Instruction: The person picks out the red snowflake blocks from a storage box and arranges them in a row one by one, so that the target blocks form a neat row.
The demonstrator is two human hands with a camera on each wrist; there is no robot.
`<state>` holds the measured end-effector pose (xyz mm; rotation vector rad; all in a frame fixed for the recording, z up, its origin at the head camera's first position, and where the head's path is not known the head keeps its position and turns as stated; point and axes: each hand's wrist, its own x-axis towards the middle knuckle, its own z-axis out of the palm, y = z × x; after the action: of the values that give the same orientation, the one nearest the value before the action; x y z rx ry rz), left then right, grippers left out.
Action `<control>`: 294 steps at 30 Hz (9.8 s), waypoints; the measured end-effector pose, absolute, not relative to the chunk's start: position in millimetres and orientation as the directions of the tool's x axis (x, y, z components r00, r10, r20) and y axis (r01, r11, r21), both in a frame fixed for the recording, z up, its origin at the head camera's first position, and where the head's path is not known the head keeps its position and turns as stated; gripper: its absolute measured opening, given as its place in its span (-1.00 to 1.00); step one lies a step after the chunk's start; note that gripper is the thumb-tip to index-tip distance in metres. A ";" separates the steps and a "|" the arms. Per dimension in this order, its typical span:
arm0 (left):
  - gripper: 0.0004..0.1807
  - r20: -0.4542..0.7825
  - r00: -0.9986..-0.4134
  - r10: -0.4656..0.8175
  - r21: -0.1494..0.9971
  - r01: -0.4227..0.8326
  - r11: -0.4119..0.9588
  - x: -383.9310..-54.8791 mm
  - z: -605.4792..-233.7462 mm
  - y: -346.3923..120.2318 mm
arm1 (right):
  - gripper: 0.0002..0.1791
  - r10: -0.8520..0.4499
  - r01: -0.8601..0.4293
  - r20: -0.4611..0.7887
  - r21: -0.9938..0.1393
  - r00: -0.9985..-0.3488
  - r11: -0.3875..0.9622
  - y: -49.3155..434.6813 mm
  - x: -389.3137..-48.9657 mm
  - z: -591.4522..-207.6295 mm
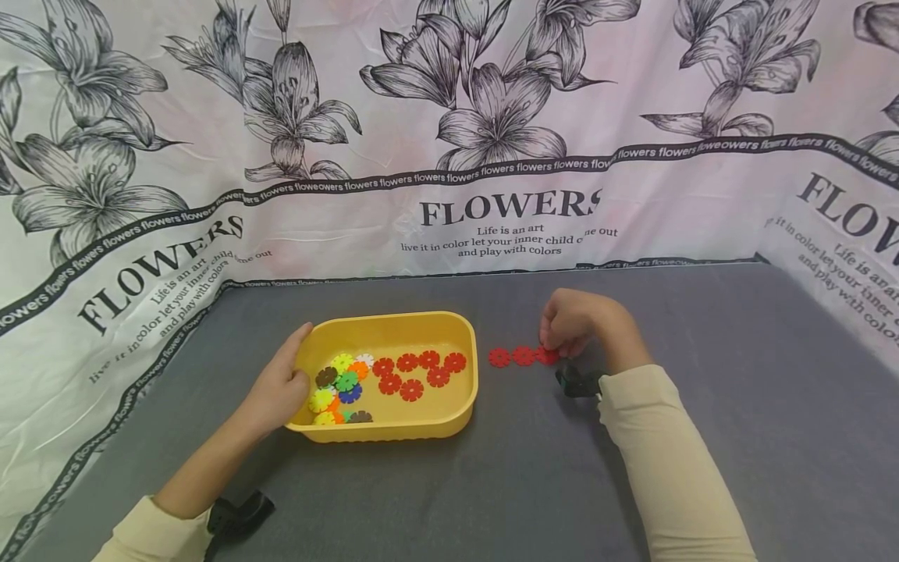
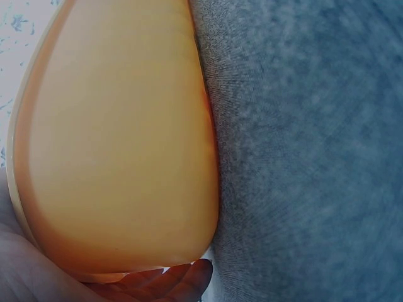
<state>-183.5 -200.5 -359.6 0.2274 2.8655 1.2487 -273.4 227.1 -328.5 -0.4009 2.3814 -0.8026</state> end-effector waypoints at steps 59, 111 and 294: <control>-0.18 0.059 -0.987 0.147 0.736 0.142 0.662 -185.3 -361.6 -202.0 | -0.83 -0.617 -0.606 -0.075 -0.132 -0.783 0.785 60.0 -195.3 -332.2; -0.18 0.049 -0.989 0.136 0.736 0.128 0.665 -183.9 -359.4 -200.8 | -0.86 -0.627 -0.549 0.097 -0.597 -0.773 0.585 104.3 -218.7 -311.6; -0.19 0.067 -0.991 0.119 0.735 0.129 0.666 -185.0 -361.4 -200.0 | -0.76 -0.378 -0.325 -0.041 -0.429 -0.925 0.843 257.2 -230.4 -351.2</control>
<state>-185.0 -200.0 -361.4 0.2142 2.8795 1.2712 -230.4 257.2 -351.2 -0.5551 2.8957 -0.6411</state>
